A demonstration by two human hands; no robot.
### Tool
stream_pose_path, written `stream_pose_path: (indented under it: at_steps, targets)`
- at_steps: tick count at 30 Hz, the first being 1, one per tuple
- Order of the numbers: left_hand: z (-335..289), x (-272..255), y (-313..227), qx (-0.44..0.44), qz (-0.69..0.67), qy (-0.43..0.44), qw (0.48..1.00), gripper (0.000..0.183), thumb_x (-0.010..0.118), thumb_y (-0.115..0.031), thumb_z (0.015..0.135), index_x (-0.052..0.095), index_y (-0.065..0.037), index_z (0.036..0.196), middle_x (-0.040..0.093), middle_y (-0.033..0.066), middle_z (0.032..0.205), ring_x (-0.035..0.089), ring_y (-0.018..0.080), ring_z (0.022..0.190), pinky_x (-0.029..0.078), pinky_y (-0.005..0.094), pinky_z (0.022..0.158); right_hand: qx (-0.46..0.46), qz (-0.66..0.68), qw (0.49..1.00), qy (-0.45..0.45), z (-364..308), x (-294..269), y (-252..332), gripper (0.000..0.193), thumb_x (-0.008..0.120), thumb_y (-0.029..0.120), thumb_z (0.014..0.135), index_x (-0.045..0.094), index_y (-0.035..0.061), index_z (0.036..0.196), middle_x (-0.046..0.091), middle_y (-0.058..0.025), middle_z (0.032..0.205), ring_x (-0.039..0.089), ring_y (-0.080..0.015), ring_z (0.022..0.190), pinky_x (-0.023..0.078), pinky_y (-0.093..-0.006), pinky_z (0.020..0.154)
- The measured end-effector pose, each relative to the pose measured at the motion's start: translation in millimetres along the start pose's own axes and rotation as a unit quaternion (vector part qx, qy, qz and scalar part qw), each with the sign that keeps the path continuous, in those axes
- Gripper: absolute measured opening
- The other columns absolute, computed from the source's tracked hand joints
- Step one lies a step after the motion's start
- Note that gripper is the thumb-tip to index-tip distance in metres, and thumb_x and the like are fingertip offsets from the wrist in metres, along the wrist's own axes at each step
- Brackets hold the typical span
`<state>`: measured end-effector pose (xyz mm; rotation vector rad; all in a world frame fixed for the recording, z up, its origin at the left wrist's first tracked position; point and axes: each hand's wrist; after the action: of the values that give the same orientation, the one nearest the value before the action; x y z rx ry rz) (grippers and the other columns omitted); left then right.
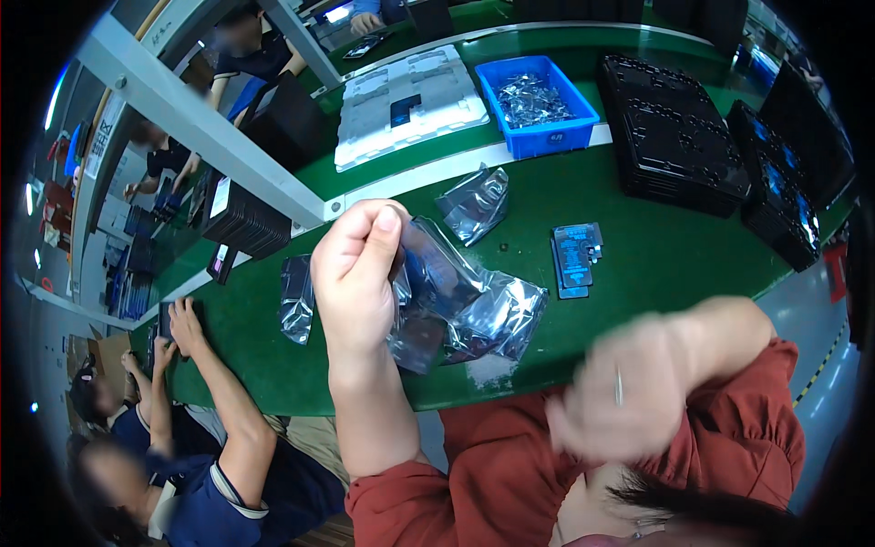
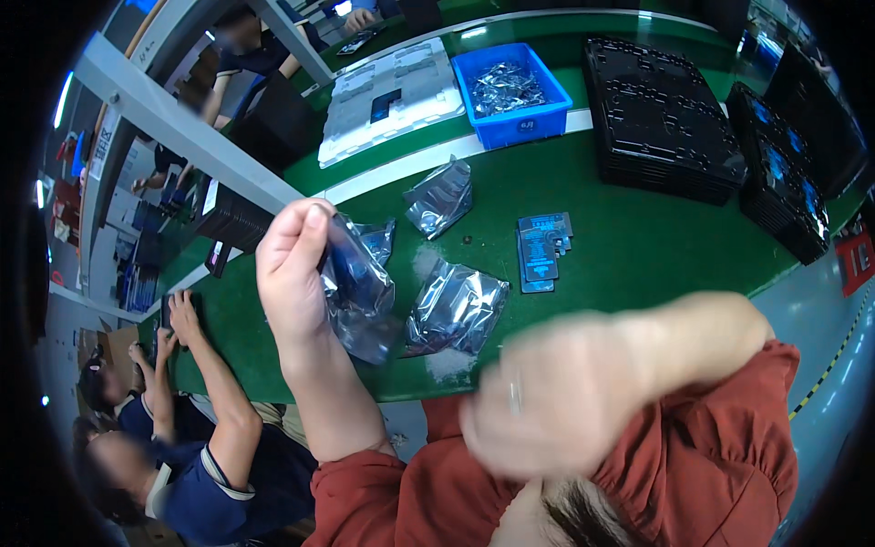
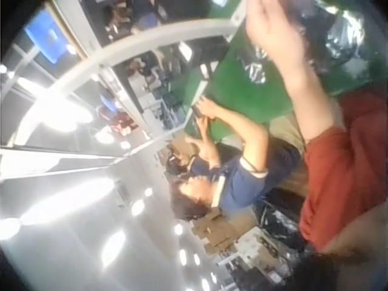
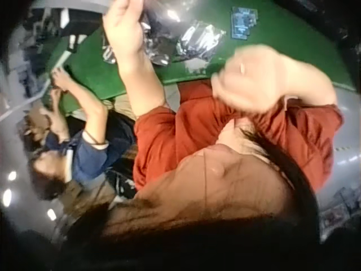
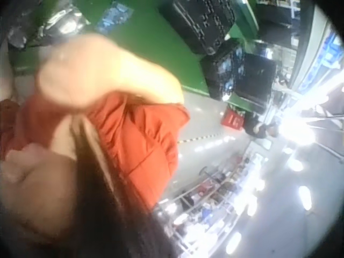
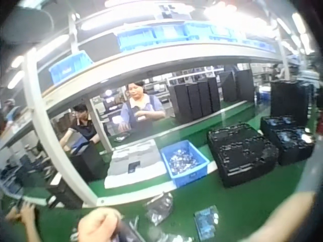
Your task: The person places small blue circuit boards into clear plastic bags and stacks them on the table. They also handle black plastic trays, moving them from a stack to the side of the workspace.
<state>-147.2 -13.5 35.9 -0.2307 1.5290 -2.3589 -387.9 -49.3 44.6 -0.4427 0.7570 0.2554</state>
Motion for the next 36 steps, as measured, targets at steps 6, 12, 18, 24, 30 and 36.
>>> stream_pose_path:
  at_steps: [6, 12, 18, 24, 30, 36]
  targets:
    - [-10.7, 27.9, 5.6, 0.022, -0.006, 0.033, 0.999, 0.017, 0.050, -0.011, 0.093, 0.061, 0.002, 0.090, 0.061, 0.0026, 0.079, 0.052, 0.0073, 0.069, 0.040, 0.0204, 0.063, 0.324, -0.233, 0.910, -0.114, -49.5, 28.0, -143.3, 0.010, 0.061, 0.008, 0.077, 0.063, 0.0044, 0.087, 0.055, -0.0091, 0.070, 0.058, -0.0281, 0.063, 0.048, -0.0355, 0.057]
    - [-14.4, 39.8, 8.4, 0.083, 0.119, 0.033, 0.989, 0.014, 0.051, -0.008, 0.091, 0.062, 0.001, 0.090, 0.062, 0.0088, 0.079, 0.057, 0.0155, 0.069, 0.044, 0.0249, 0.064, 0.536, -0.343, 0.735, 0.236, -81.9, 49.2, -184.3, 0.028, 0.060, 0.028, 0.084, 0.066, 0.0003, 0.088, 0.059, -0.0126, 0.092, 0.056, -0.0269, 0.093, 0.048, -0.0385, 0.074]
    - [-16.6, 39.7, 12.7, 0.140, 0.191, 0.037, 0.971, 0.013, 0.051, -0.004, 0.090, 0.062, -0.001, 0.096, 0.062, 0.0113, 0.081, 0.059, 0.0193, 0.069, 0.046, 0.0286, 0.063, 0.540, 0.379, 0.750, -0.045, -37.4, 32.8, -94.0, 0.031, 0.063, 0.031, 0.086, 0.067, 0.0003, 0.091, 0.065, -0.0097, 0.085, 0.061, -0.0164, 0.082, 0.047, -0.0304, 0.074]
    - [-21.9, 49.7, 3.8, 0.066, 0.201, 0.060, 0.975, 0.019, 0.057, -0.008, 0.088, 0.062, -0.004, 0.105, 0.063, 0.0136, 0.092, 0.061, 0.0245, 0.078, 0.047, 0.0323, 0.068, 0.581, 0.472, 0.646, -0.147, -40.4, 33.8, -40.4, 0.022, 0.062, 0.021, 0.088, 0.066, 0.0004, 0.083, 0.058, -0.0009, 0.066, 0.053, -0.0062, 0.058, 0.042, -0.0214, 0.051]
    - [-15.6, 59.5, 5.8, 0.330, 0.427, 0.125, 0.833, 0.039, 0.066, -0.013, 0.077, 0.060, -0.006, 0.115, 0.057, 0.0156, 0.117, 0.056, 0.0302, 0.107, 0.041, 0.0441, 0.091, 0.607, 0.417, 0.649, -0.191, -46.0, 40.5, -37.5, 0.022, 0.057, 0.020, 0.091, 0.063, 0.0031, 0.079, 0.054, 0.0015, 0.061, 0.048, -0.0044, 0.050, 0.039, -0.0206, 0.046]
    - [-20.6, 69.6, 19.1, 0.375, 0.349, 0.054, 0.857, 0.020, 0.068, -0.002, 0.070, 0.065, -0.002, 0.090, 0.064, 0.0139, 0.101, 0.062, 0.0313, 0.095, 0.051, 0.0385, 0.079, 0.596, 0.311, 0.709, -0.215, -40.8, 34.1, -33.4, 0.019, 0.059, 0.016, 0.087, 0.063, -0.0006, 0.078, 0.057, -0.0047, 0.062, 0.052, -0.0102, 0.056, 0.042, -0.0277, 0.051]
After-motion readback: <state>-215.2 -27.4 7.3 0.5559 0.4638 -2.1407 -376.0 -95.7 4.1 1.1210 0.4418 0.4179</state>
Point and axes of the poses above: each hand's wrist, its own z-axis towards the middle knuckle, its own x-axis out of the palm, y = z × x
